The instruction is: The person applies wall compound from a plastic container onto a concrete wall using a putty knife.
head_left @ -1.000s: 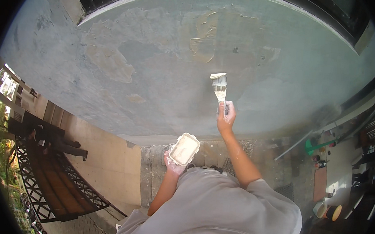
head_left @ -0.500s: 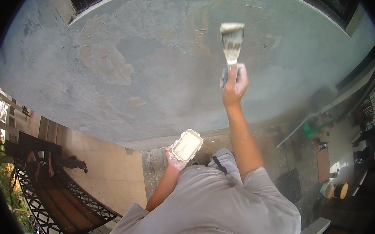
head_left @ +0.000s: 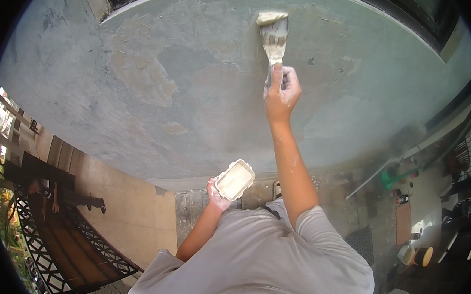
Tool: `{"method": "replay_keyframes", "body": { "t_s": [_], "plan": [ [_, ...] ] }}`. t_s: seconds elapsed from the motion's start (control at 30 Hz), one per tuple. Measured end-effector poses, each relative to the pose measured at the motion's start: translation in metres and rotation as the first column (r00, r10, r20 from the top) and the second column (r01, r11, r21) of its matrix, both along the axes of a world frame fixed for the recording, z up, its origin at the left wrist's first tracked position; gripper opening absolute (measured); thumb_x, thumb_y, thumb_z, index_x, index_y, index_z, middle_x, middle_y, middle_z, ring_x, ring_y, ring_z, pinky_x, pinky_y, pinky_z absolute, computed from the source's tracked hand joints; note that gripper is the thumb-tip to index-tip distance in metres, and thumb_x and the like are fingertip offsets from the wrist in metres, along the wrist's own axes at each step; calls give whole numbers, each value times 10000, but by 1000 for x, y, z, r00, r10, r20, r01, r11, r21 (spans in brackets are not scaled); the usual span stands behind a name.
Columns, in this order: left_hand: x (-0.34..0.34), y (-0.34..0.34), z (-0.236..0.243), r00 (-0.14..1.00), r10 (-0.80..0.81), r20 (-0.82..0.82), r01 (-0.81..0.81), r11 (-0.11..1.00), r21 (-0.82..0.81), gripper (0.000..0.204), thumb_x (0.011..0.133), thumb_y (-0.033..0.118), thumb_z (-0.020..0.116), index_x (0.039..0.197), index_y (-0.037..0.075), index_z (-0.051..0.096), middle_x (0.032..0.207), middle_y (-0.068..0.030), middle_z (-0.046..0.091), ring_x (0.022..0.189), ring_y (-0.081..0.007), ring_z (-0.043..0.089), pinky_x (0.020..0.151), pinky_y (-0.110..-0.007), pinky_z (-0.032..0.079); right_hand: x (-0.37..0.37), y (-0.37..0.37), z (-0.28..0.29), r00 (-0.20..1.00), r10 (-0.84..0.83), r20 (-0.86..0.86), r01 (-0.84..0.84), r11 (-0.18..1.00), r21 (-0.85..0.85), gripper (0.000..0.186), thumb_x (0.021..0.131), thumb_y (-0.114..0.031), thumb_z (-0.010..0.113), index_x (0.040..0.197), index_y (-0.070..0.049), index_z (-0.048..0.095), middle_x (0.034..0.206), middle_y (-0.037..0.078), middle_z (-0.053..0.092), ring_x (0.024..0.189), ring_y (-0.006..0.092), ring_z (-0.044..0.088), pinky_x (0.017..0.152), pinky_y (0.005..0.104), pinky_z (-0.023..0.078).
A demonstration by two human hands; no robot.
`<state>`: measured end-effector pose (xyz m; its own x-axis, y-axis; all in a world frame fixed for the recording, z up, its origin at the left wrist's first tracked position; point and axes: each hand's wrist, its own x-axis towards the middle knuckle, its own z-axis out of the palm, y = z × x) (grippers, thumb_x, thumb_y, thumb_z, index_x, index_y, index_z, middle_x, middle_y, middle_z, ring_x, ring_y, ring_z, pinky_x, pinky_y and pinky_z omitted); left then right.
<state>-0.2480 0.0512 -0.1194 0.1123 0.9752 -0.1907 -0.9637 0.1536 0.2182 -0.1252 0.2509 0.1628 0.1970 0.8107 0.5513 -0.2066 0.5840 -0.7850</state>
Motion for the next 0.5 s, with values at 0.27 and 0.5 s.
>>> {"method": "replay_keyframes", "body": {
  "t_s": [0.27, 0.5],
  "plan": [
    [-4, -14, 15, 993, 99, 72, -95, 994, -48, 716, 885, 437, 341, 1435, -12, 436, 1458, -241, 462, 1316, -445, 474, 1073, -584, 418, 16, -17, -129, 984, -145, 105, 144, 989, 13, 310, 1008, -284, 559, 825, -36, 527, 603, 7, 494, 536, 76, 456, 499, 270, 371],
    [-15, -33, 7, 992, 126, 31, -125, 991, -39, 749, 870, 463, 394, 1450, -10, 412, 1472, -239, 444, 1320, -441, 472, 1088, -585, 401, -3, -23, -116, 980, -130, 153, 135, 991, -21, 316, 1013, -276, 554, 807, -40, 511, 596, 3, 478, 535, 79, 442, 496, 284, 365]
  ]
}}
